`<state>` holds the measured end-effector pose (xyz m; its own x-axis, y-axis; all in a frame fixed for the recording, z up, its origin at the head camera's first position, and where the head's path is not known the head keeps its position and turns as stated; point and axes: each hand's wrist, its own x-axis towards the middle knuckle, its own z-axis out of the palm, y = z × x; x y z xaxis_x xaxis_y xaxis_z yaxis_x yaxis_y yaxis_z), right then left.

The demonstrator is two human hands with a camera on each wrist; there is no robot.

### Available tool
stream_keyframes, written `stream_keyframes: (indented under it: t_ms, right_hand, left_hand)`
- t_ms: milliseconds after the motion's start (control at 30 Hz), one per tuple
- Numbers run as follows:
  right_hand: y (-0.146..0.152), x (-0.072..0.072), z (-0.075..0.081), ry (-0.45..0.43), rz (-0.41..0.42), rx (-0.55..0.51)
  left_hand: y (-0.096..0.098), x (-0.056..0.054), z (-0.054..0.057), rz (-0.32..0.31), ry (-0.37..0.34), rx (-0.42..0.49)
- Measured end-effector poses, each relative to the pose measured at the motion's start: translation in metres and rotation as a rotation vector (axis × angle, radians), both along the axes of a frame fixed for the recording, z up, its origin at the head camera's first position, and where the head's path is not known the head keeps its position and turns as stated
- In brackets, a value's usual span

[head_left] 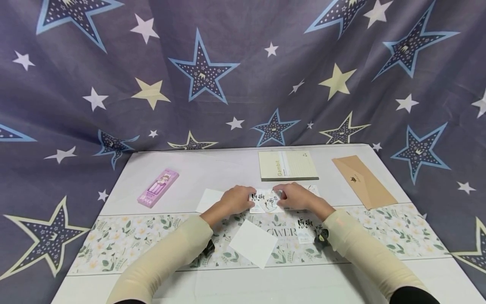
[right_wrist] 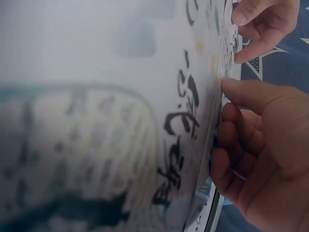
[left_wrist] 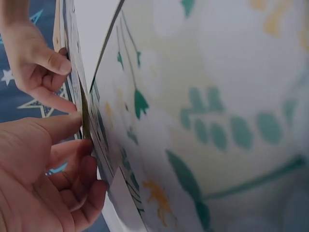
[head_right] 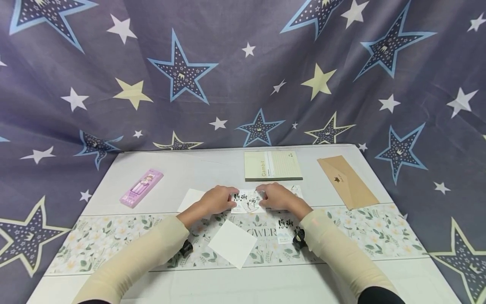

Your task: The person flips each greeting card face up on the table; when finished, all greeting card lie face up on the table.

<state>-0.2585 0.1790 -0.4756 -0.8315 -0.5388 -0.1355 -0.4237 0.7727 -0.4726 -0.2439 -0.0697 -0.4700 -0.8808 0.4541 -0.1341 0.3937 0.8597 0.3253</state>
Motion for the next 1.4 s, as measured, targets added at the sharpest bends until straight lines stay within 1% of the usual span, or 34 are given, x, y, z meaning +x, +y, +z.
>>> stream_keyframes:
  t_ms: [167, 333, 400, 533, 600, 700, 800, 900, 1033, 1100, 1200, 1267, 1333, 1400]
  right_hand:
    - [-0.002, 0.0, 0.0, 0.006, -0.009, 0.007]
    - [-0.001, 0.001, 0.001, 0.016, 0.033, 0.022]
    - [0.0, 0.001, 0.002, 0.023, 0.055, 0.025]
    - [0.002, 0.003, 0.006, 0.049, 0.086, 0.013]
    - [0.003, 0.005, 0.008, 0.057, 0.094, 0.006]
    - [0.005, 0.011, 0.011, 0.046, 0.099, -0.006]
    - [0.006, 0.017, 0.012, 0.032, 0.098, -0.011]
    - [0.007, 0.024, 0.01, 0.015, 0.099, -0.028]
    - [0.006, 0.036, 0.011, -0.009, 0.119, -0.065]
    - [0.006, 0.043, 0.012, -0.018, 0.132, -0.079]
    - [0.006, 0.051, 0.013, -0.026, 0.147, -0.089]
    - [0.006, 0.056, 0.013, -0.029, 0.156, -0.085]
    - [0.005, 0.061, 0.013, -0.031, 0.167, -0.075]
    - [0.004, 0.065, 0.012, -0.036, 0.177, -0.063]
  left_hand:
    - [0.003, 0.003, 0.002, 0.024, 0.003, -0.038]
    - [0.003, 0.005, 0.005, 0.002, 0.005, -0.048]
    - [0.001, 0.007, 0.008, -0.003, 0.009, -0.036]
    - [-0.005, 0.011, 0.016, 0.001, 0.007, 0.017]
    - [-0.009, 0.013, 0.02, -0.008, 0.004, 0.048]
    - [-0.014, 0.018, 0.026, -0.027, -0.004, 0.073]
    - [-0.021, 0.024, 0.029, -0.041, -0.012, 0.081]
    - [-0.029, 0.032, 0.028, -0.043, -0.039, 0.09]
    - [-0.038, 0.044, 0.026, -0.053, -0.098, 0.109]
    - [-0.042, 0.05, 0.026, -0.076, -0.118, 0.108]
    - [-0.046, 0.06, 0.024, -0.128, -0.124, 0.074]
    - [-0.047, 0.066, 0.023, -0.16, -0.114, 0.035]
    - [-0.049, 0.072, 0.022, -0.179, -0.107, 0.002]
    - [-0.049, 0.077, 0.02, -0.184, -0.105, -0.013]
